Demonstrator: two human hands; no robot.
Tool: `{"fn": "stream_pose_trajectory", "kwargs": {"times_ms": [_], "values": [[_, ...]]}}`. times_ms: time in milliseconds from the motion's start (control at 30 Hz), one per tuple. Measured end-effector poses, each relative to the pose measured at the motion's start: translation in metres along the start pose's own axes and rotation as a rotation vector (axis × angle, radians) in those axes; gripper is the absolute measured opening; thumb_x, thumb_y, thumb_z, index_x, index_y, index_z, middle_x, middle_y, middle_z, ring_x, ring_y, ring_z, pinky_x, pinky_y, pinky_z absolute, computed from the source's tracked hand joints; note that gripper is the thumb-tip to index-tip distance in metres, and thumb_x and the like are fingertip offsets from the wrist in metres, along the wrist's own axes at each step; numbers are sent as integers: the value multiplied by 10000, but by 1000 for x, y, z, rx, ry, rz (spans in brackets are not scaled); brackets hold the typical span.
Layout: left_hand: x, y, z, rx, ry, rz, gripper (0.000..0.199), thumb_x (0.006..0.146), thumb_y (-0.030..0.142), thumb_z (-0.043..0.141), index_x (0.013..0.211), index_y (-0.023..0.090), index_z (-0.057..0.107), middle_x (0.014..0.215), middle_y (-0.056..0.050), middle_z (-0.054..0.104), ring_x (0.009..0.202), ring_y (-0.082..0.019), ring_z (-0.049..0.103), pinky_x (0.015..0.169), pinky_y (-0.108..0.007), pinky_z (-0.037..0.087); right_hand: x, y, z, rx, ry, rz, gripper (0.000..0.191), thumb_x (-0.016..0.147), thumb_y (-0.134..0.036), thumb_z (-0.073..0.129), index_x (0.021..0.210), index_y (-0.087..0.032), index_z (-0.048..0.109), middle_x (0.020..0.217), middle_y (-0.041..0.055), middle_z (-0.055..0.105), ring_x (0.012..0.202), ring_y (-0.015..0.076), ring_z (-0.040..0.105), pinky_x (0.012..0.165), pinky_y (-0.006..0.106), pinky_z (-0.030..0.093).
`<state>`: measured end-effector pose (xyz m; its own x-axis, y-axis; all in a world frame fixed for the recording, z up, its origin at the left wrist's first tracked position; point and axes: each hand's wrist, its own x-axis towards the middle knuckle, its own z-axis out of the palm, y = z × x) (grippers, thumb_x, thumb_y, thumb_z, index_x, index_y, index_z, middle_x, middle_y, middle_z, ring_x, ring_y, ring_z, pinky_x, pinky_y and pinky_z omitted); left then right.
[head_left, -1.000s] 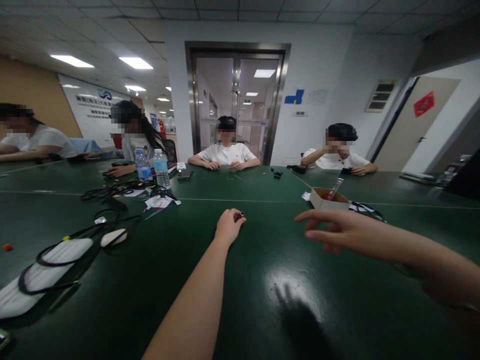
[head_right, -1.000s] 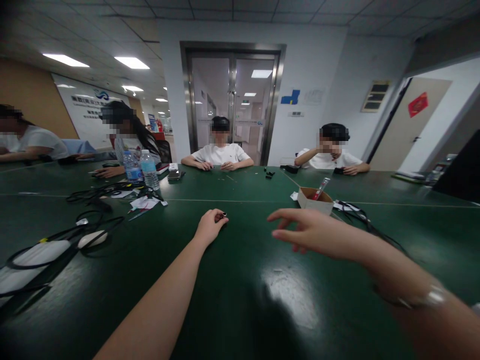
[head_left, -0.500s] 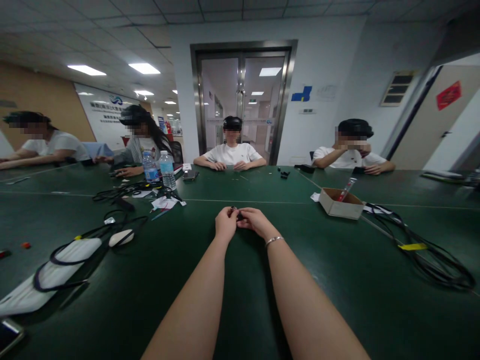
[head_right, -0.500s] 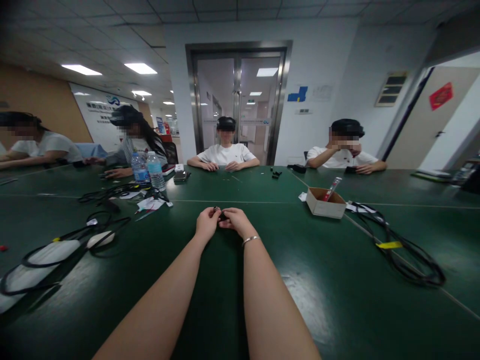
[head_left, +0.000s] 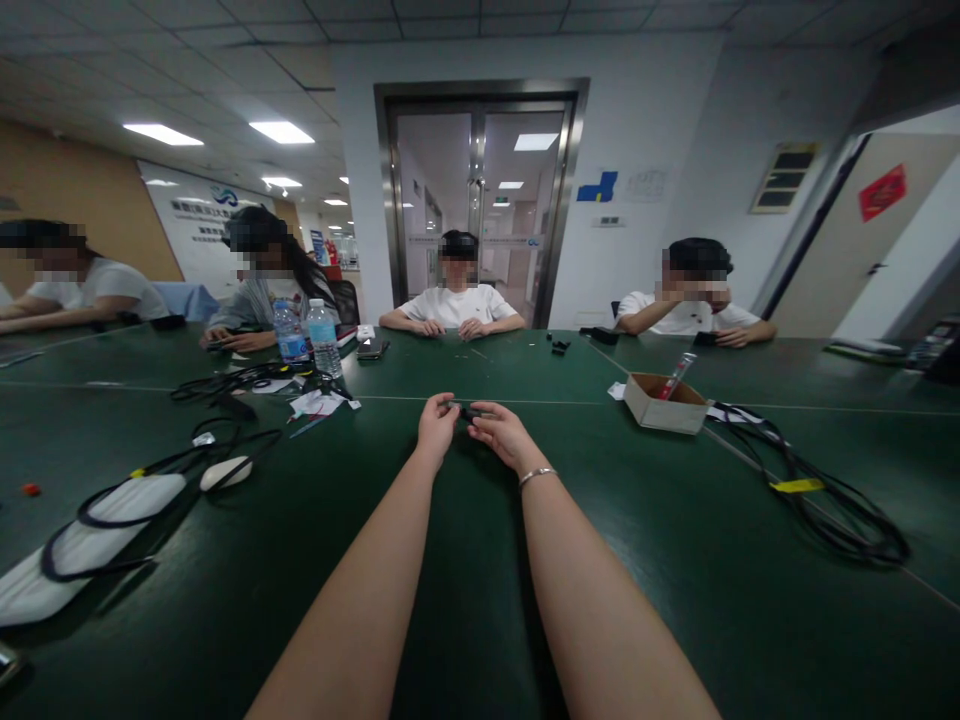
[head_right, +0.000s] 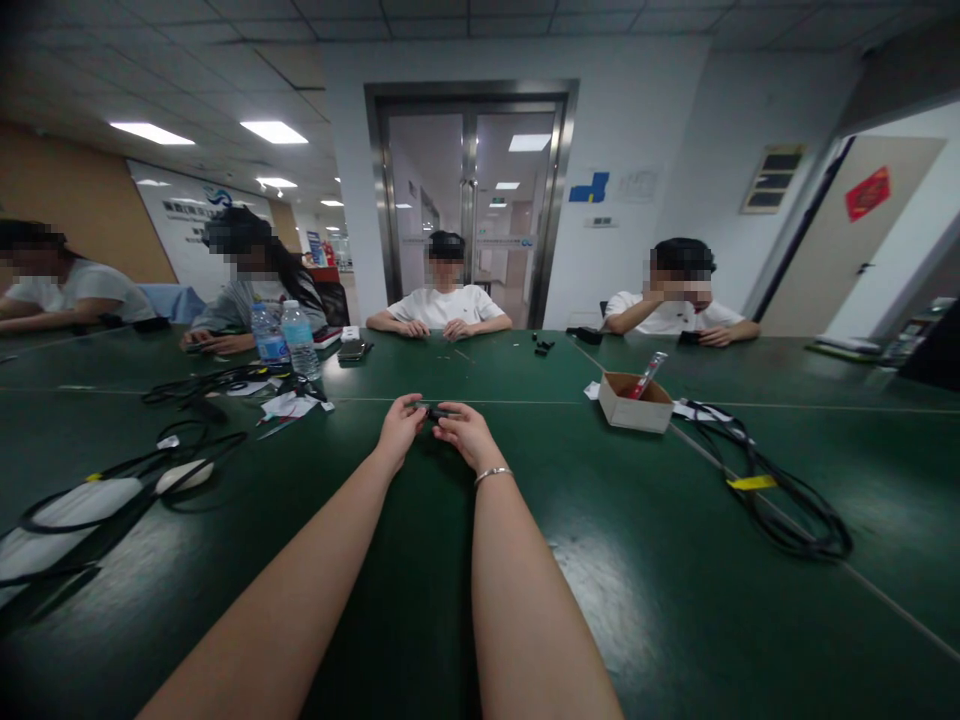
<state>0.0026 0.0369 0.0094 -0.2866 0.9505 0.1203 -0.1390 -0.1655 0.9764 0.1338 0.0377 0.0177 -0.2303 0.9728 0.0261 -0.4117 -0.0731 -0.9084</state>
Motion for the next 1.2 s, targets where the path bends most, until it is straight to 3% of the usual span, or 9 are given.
{"fn": "stream_pose_trajectory", "kwargs": {"times_ms": [233, 533, 800, 967, 1200], "values": [[6, -11, -4, -16, -78, 67, 203, 764, 113, 606, 963, 111, 645, 942, -104, 673, 805, -140, 643, 821, -314, 522, 1, -4, 0, 34, 84, -39, 191, 857, 3, 523, 984, -119, 597, 759, 51, 653, 572, 130, 657, 626, 242, 599], [0, -3, -12, 396, -89, 258, 155, 763, 166, 654, 909, 168, 704, 910, -70, 706, 839, -173, 648, 852, -328, 496, 1, -1, -8, 31, 119, -60, 188, 812, 46, 572, 936, -82, 633, 719, 53, 649, 588, 133, 654, 642, 244, 616], [-4, 2, -11, 429, -100, 214, 172, 793, 239, 624, 927, 171, 708, 866, -63, 705, 779, -163, 639, 773, -287, 492, 1, 0, -9, 14, 108, -73, 227, 805, 55, 534, 927, -100, 647, 649, 23, 610, 588, 123, 636, 716, 279, 618], [-5, 3, -12, 479, -97, 216, 208, 811, 320, 589, 900, 176, 708, 779, -44, 689, 718, -161, 617, 694, -271, 460, 1, 0, -9, 9, 92, -79, 232, 800, 57, 542, 924, -106, 652, 628, 4, 592, 576, 111, 626, 681, 255, 621], [-6, 1, -12, 522, -112, 234, 242, 837, 363, 524, 896, 197, 691, 728, -19, 660, 678, -152, 590, 648, -256, 427, 0, -2, -8, -30, 72, -68, 241, 828, 56, 511, 971, -99, 629, 724, 54, 653, 619, 139, 670, 598, 219, 604]]}}
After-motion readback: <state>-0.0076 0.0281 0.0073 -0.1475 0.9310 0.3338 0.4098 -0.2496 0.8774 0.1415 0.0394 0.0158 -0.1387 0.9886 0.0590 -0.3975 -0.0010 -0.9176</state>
